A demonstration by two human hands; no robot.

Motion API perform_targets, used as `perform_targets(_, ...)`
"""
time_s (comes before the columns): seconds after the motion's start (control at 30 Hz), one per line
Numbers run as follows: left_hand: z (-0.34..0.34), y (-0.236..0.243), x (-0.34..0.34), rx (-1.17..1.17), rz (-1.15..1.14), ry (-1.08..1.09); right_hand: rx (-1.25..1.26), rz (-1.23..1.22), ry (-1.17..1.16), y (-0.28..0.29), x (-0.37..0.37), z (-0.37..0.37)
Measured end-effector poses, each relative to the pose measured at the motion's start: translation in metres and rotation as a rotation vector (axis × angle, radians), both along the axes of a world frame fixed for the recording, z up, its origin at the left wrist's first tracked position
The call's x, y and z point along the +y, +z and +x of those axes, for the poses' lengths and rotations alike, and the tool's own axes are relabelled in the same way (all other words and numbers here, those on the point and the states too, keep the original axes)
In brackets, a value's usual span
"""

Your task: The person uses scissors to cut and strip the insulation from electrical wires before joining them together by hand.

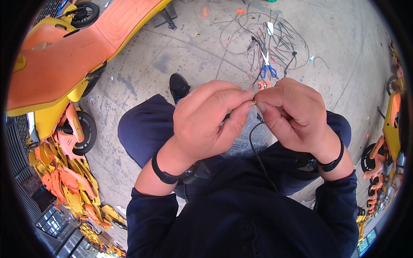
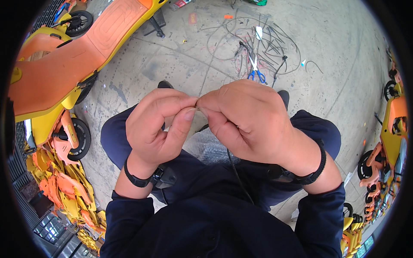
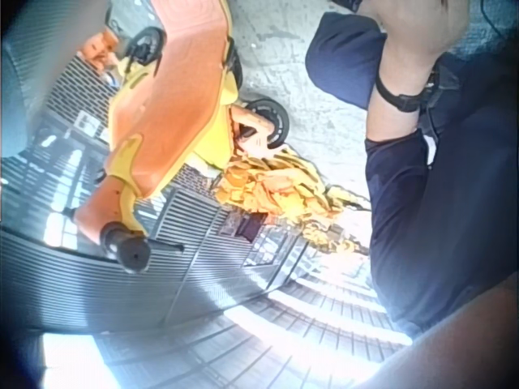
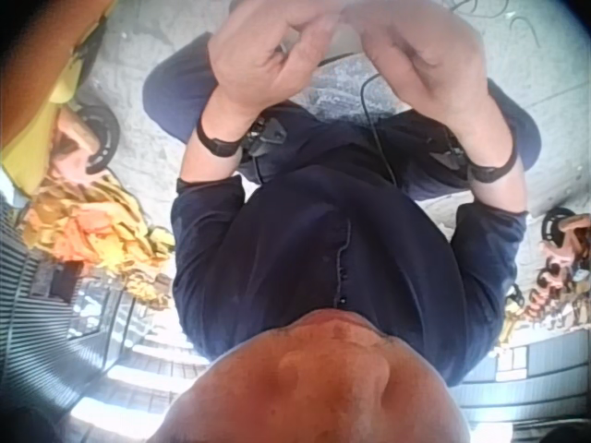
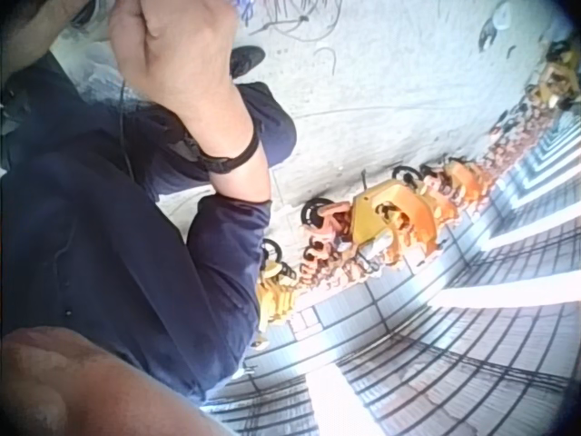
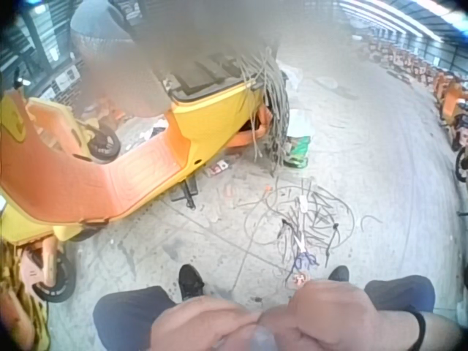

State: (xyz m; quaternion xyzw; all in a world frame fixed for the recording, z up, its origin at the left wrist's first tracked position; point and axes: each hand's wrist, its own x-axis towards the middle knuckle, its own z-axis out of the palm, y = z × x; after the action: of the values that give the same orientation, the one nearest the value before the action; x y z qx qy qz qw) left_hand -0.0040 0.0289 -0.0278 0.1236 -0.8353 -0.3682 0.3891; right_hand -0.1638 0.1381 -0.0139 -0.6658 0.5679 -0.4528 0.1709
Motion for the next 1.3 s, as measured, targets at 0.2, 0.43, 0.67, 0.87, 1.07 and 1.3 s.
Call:
perform_targets(0.2,0.001,0.000,0.004,-0.029,-0.015,0.016,0.088,-0.068,0.010,-0.004,0.000,-0.001)
perform_targets(0.43,0.000,-0.005,0.008,0.005,0.164,0.004,0.069,-0.024,0.024,-0.004,0.000,-0.001)
perform_targets(0.67,0.000,-0.004,0.006,-0.003,0.225,-0.100,-0.242,0.146,0.050,0.004,0.001,-0.005)
perform_targets(0.87,0.000,0.000,0.018,0.039,0.807,-0.141,-0.518,0.202,0.136,0.006,0.002,-0.007)
perform_targets(1.07,0.002,-0.005,0.003,0.069,0.340,-0.133,-0.692,0.282,0.174,-0.001,0.002,-0.007)
perform_targets(1.3,0.003,-0.004,0.004,0.046,0.326,-0.127,-0.875,0.392,0.222,0.003,0.001,-0.005)
